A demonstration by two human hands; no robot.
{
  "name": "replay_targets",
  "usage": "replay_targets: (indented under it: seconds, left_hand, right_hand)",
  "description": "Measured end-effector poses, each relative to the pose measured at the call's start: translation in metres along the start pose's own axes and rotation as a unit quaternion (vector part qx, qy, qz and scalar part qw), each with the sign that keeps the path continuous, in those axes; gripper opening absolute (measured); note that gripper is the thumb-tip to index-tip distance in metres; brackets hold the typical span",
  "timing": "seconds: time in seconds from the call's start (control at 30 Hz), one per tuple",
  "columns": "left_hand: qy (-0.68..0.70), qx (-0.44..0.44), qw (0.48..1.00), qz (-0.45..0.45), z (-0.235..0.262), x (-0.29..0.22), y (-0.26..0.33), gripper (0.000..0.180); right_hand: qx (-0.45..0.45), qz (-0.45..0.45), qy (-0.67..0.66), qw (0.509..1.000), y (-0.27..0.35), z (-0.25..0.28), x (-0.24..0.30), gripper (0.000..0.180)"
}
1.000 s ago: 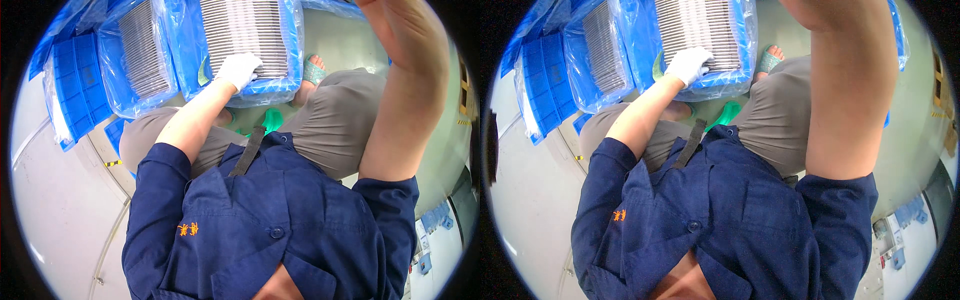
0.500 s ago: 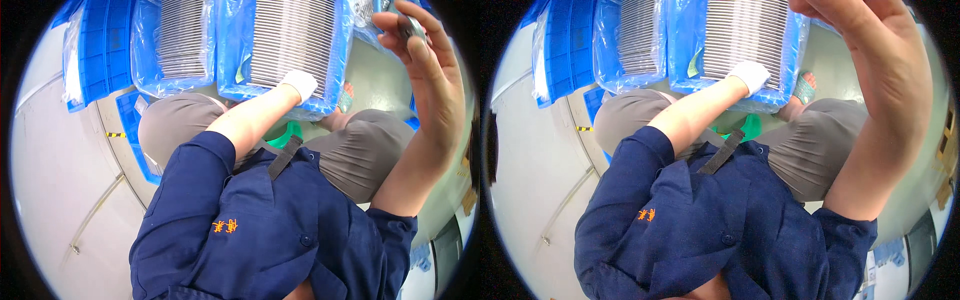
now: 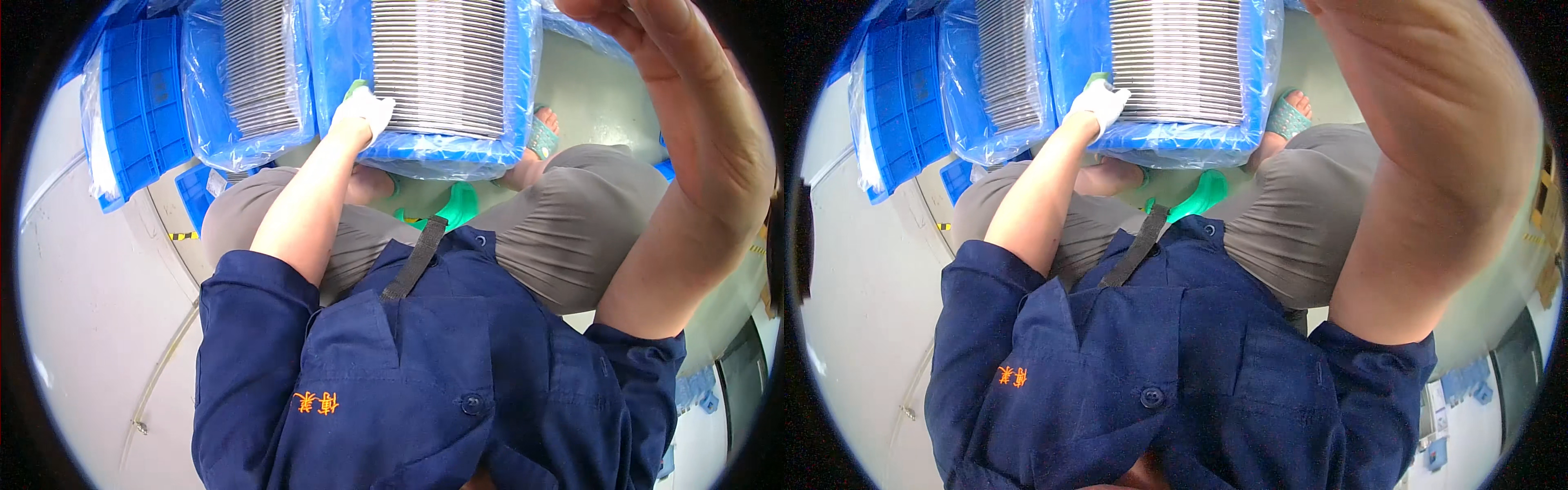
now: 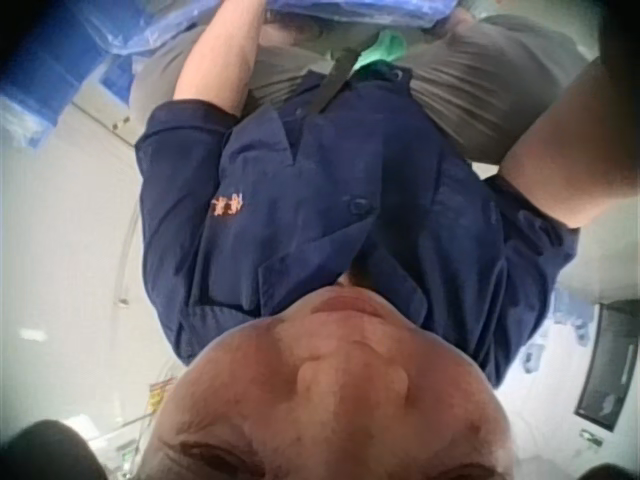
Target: Fitting small metal rings onto the ends of long metal rods.
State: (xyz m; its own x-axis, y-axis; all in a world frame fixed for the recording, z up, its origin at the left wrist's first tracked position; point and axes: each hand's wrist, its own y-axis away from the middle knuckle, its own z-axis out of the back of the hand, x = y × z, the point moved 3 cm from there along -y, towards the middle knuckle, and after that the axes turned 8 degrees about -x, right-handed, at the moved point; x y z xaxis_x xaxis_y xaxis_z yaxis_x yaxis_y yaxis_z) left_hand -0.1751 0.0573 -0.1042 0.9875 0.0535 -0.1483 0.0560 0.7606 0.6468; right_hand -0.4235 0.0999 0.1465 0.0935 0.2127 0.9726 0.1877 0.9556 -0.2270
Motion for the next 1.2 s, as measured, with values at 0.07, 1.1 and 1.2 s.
replay_targets:
  seconds: [0.07, 1.1, 1.2]
  left_hand:
    - [-0.021, 0.001, 0.999, 0.033, -0.006, 0.002, 0.003, 0.059]
    - [-0.19, -0.011, 0.887, -0.421, -0.064, -0.113, 0.032, 0.023]
    - [-0.185, -0.055, 0.876, -0.441, -0.066, -0.107, 0.029, 0.021]
  right_hand:
    - [-0.004, -0.002, 0.002, 1.0, 0.002, 0.006, -0.002, 0.031]
    - [0.006, -0.054, 0.031, 0.998, 0.004, -0.043, 0.014, 0.032]
    - [0.012, -0.055, 0.021, 0.998, 0.002, -0.05, 0.012, 0.032]
